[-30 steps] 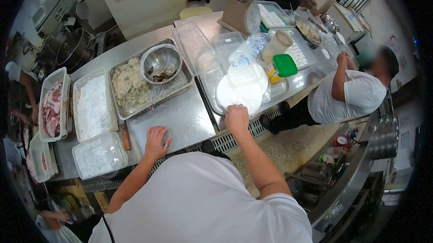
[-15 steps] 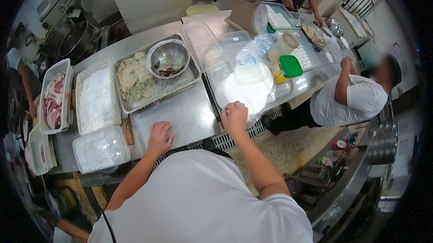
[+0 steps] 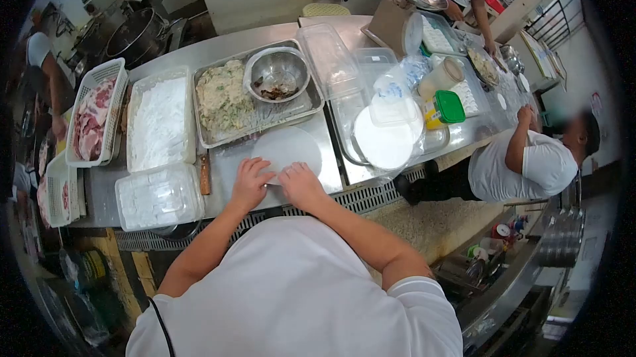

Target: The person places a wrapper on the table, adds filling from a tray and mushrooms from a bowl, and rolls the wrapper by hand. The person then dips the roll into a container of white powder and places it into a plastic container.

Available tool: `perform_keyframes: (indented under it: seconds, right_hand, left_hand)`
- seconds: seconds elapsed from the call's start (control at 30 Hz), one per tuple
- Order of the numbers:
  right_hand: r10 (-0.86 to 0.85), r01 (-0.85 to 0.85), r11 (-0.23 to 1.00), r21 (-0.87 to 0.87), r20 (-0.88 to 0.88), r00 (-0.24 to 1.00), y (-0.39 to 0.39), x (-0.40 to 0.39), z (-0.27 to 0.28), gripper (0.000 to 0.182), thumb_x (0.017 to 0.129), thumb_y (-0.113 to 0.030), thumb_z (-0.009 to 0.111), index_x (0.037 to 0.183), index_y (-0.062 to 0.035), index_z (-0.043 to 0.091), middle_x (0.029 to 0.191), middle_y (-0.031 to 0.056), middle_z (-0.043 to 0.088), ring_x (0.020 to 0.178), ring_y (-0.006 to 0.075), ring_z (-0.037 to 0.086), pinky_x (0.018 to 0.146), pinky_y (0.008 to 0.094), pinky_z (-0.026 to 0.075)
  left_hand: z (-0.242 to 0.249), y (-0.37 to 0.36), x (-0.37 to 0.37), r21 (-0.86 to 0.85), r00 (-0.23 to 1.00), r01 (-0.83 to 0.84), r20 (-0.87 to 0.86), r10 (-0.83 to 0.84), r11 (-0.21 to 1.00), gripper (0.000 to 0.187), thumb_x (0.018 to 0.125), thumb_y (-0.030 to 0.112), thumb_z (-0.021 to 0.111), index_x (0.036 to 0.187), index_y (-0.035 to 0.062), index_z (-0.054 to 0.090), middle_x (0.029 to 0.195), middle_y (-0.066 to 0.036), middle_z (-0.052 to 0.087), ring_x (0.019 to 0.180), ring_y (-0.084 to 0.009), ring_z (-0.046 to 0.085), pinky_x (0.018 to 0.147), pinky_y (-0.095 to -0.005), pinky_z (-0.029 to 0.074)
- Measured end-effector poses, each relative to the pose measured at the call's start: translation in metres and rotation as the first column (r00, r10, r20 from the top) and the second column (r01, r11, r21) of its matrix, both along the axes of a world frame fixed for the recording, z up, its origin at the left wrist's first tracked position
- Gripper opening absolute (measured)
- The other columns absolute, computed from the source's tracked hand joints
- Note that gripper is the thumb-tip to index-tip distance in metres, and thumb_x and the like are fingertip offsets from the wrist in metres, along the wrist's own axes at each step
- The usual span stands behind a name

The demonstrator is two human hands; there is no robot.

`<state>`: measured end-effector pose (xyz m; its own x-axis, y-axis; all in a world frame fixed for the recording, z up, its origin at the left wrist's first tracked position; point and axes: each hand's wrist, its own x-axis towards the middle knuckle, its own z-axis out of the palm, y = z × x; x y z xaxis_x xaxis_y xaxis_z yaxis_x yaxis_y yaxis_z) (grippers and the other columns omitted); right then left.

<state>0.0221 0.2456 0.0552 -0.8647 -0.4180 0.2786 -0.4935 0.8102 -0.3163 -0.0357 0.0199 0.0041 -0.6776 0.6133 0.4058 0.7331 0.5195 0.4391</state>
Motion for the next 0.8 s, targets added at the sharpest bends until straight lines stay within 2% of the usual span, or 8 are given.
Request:
perform_keyframes:
  seconds: [0.13, 0.3, 0.4, 0.5, 0.53, 0.6, 0.7, 0.8]
  right_hand:
    - [-0.123, 0.121, 0.992, 0.022, 0.144, 0.982, 0.006, 0.006, -0.022, 0.021, 0.081, -0.013, 0.077, 0.1, -0.0065, 0.073, 0.109, 0.014, 0.069, 0.108, 0.0344, 0.064, 0.098, 0.0473, 0.049]
    - [-0.238, 0.256, 0.964, -0.075, 0.192, 0.952, 0.01, 0.018, -0.035, 0.014, 0.086, -0.016, 0.08, 0.096, -0.0071, 0.077, 0.104, 0.0129, 0.069, 0.107, 0.035, 0.064, 0.095, 0.0498, 0.049]
    - [-0.38, 0.385, 0.921, 0.057, 0.351, 0.856, 0.004, 0.008, -0.026, 0.013, 0.089, -0.019, 0.08, 0.095, -0.0068, 0.079, 0.103, 0.0129, 0.07, 0.108, 0.0349, 0.065, 0.094, 0.0507, 0.049]
    - [-0.523, 0.497, 0.849, 0.178, 0.411, 0.747, -0.006, -0.002, -0.011, 0.02, 0.09, -0.02, 0.08, 0.106, -0.0078, 0.079, 0.108, 0.014, 0.069, 0.109, 0.0357, 0.065, 0.096, 0.0522, 0.049]
    - [-0.518, 0.507, 0.852, 0.127, 0.343, 0.784, -0.006, 0.0, -0.015, 0.025, 0.091, -0.021, 0.08, 0.112, -0.0083, 0.078, 0.114, 0.0154, 0.069, 0.113, 0.0369, 0.064, 0.099, 0.0532, 0.049]
    - [-0.505, 0.511, 0.859, 0.024, 0.198, 0.84, -0.007, 0.003, -0.022, 0.035, 0.092, -0.024, 0.079, 0.124, -0.0093, 0.076, 0.126, 0.0183, 0.069, 0.12, 0.0394, 0.063, 0.105, 0.0553, 0.048]
    - [-0.207, 0.196, 0.966, 0.171, 0.046, 0.977, -0.011, 0.02, -0.024, 0.049, 0.1, -0.031, 0.072, 0.145, -0.0129, 0.068, 0.156, 0.023, 0.055, 0.144, 0.0457, 0.051, 0.119, 0.0627, 0.04]
    - [-0.278, 0.227, 0.946, 0.23, 0.226, 0.934, -0.015, 0.042, -0.02, 0.052, 0.106, -0.04, 0.064, 0.155, -0.0225, 0.063, 0.173, 0.024, 0.038, 0.159, 0.0496, 0.033, 0.128, 0.0698, 0.026]
  left_hand:
    - [-0.013, -0.031, 0.012, 0.012, 0.994, -0.077, 0.073, 0.076, 0.997, 0.037, 0.073, 0.003, 0.078, 0.108, 0.0155, 0.082, 0.135, -0.01, 0.07, 0.137, -0.0373, 0.058, 0.119, -0.06, 0.041]
    - [-0.004, -0.039, 0.028, 0.067, 0.983, -0.144, 0.125, 0.135, 0.987, 0.024, 0.084, 0.017, 0.084, 0.108, 0.0142, 0.082, 0.133, -0.011, 0.07, 0.132, -0.0365, 0.06, 0.116, -0.0559, 0.043]
    - [-0.004, -0.034, 0.025, 0.024, 0.948, -0.253, 0.206, 0.243, 0.967, 0.023, 0.088, 0.026, 0.086, 0.107, 0.0143, 0.083, 0.133, -0.011, 0.069, 0.132, -0.0361, 0.058, 0.115, -0.0539, 0.041]
    - [0.0, -0.026, 0.019, 0.007, 0.897, -0.35, 0.29, 0.333, 0.937, 0.022, 0.089, 0.029, 0.086, 0.106, 0.0159, 0.084, 0.135, -0.011, 0.068, 0.133, -0.036, 0.056, 0.115, -0.0527, 0.039]
    - [0.002, -0.023, 0.017, 0.014, 0.879, -0.379, 0.317, 0.355, 0.925, 0.021, 0.089, 0.029, 0.085, 0.106, 0.0166, 0.085, 0.136, -0.011, 0.068, 0.133, -0.036, 0.056, 0.115, -0.0523, 0.039]
    - [0.001, -0.022, 0.013, 0.032, 0.916, -0.333, 0.248, 0.315, 0.942, 0.019, 0.091, 0.03, 0.084, 0.106, 0.0186, 0.086, 0.138, -0.011, 0.067, 0.135, -0.0356, 0.055, 0.116, -0.0526, 0.038]
    - [-0.004, -0.024, 0.012, 0.016, 0.956, -0.249, 0.166, 0.244, 0.968, 0.019, 0.092, 0.03, 0.083, 0.108, 0.0211, 0.087, 0.141, -0.011, 0.066, 0.137, -0.0348, 0.054, 0.118, -0.0532, 0.037]
    - [-0.004, -0.028, 0.013, 0.001, 0.966, -0.215, 0.145, 0.212, 0.977, 0.02, 0.093, 0.029, 0.082, 0.11, 0.0226, 0.087, 0.143, -0.011, 0.065, 0.138, -0.0344, 0.054, 0.119, -0.0542, 0.037]
